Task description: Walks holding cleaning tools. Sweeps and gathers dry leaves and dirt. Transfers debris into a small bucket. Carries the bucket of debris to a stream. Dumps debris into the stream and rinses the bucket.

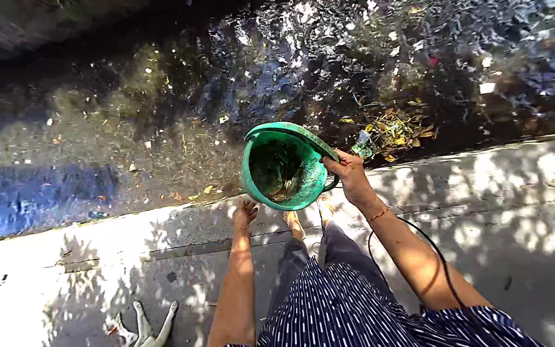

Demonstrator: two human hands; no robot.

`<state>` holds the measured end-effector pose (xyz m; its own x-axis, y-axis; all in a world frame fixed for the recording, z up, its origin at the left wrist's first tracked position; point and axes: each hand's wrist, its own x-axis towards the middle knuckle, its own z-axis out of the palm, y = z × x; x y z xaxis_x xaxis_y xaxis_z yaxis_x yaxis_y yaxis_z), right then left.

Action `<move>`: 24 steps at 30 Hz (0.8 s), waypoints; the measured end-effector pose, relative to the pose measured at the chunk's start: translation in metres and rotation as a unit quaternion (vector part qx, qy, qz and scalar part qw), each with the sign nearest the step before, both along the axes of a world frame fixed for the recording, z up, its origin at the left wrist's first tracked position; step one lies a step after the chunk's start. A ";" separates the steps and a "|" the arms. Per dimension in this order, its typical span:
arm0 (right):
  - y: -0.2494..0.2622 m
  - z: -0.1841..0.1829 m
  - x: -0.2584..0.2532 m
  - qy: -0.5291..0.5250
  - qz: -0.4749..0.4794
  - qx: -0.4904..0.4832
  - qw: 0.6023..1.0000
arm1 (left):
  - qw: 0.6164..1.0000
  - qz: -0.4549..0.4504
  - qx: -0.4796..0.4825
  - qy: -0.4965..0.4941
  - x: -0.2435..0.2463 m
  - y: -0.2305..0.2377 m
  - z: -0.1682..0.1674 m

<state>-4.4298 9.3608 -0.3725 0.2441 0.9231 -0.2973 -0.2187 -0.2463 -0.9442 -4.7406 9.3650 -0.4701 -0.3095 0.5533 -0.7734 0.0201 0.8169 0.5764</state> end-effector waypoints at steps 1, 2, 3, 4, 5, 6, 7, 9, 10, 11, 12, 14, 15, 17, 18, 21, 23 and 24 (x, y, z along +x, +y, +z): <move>0.000 -0.002 -0.003 -0.001 0.011 -0.003 1.000 | 0.998 -0.018 0.023 0.051 0.003 -0.004 0.007; 0.000 -0.004 -0.006 -0.007 0.027 -0.006 1.000 | 0.993 -0.028 0.064 0.097 0.008 -0.008 0.015; -0.001 -0.007 -0.009 -0.018 0.046 -0.005 0.999 | 0.984 -0.032 0.118 0.129 0.015 -0.013 0.025; -0.003 -0.011 -0.013 -0.032 0.064 -0.004 0.997 | 0.975 -0.036 0.171 0.137 0.021 -0.016 0.036; -0.006 -0.015 -0.019 -0.048 0.081 -0.005 0.996 | 0.968 -0.048 0.213 0.125 0.028 -0.018 0.048; -0.007 -0.019 -0.026 -0.065 0.094 -0.002 0.993 | 0.964 -0.067 0.239 0.098 0.034 -0.015 0.059; -0.005 -0.022 -0.033 -0.083 0.106 0.004 0.991 | 0.961 -0.090 0.254 0.065 0.039 -0.008 0.067; 0.005 -0.030 -0.046 -0.124 0.126 0.014 0.984 | 0.953 -0.156 0.261 0.004 0.046 0.009 0.079; 0.010 -0.033 -0.054 -0.139 0.135 0.018 0.981 | 0.948 -0.196 0.248 -0.023 0.050 0.018 0.084; 0.014 -0.037 -0.064 -0.147 0.145 0.021 0.978 | 0.945 -0.232 0.226 -0.049 0.054 0.026 0.090; 0.017 -0.041 -0.075 -0.149 0.156 0.025 0.976 | 0.942 -0.254 0.207 -0.075 0.056 0.033 0.091; 0.024 -0.054 -0.105 -0.159 0.161 0.044 0.973 | 0.946 -0.237 0.191 -0.108 0.059 0.047 0.085; 0.030 -0.062 -0.121 -0.159 0.156 0.044 0.974 | 0.952 -0.210 0.193 -0.110 0.057 0.056 0.077; 0.044 -0.079 -0.149 -0.149 0.130 0.014 0.980 | 0.962 -0.160 0.183 -0.127 0.048 0.082 0.060; 0.048 -0.085 -0.160 -0.160 0.129 -0.006 0.979 | 0.966 -0.147 0.168 -0.132 0.040 0.093 0.052; 0.047 -0.097 -0.187 -0.237 0.197 -0.074 0.948 | 0.977 -0.147 0.109 -0.113 0.004 0.116 0.015; 0.042 -0.106 -0.189 -0.270 0.221 -0.102 0.932 | 0.980 -0.165 0.068 -0.084 -0.013 0.134 -0.024; 0.038 -0.115 -0.188 -0.267 0.225 -0.111 0.930 | 0.981 -0.175 0.051 -0.063 -0.020 0.142 -0.049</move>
<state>-4.6175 9.3986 -0.4873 0.0155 0.8976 -0.4405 0.4400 -0.4018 -0.8031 -4.7603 9.5073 -0.5187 0.0074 0.6845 -0.7289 0.2123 0.7113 0.6701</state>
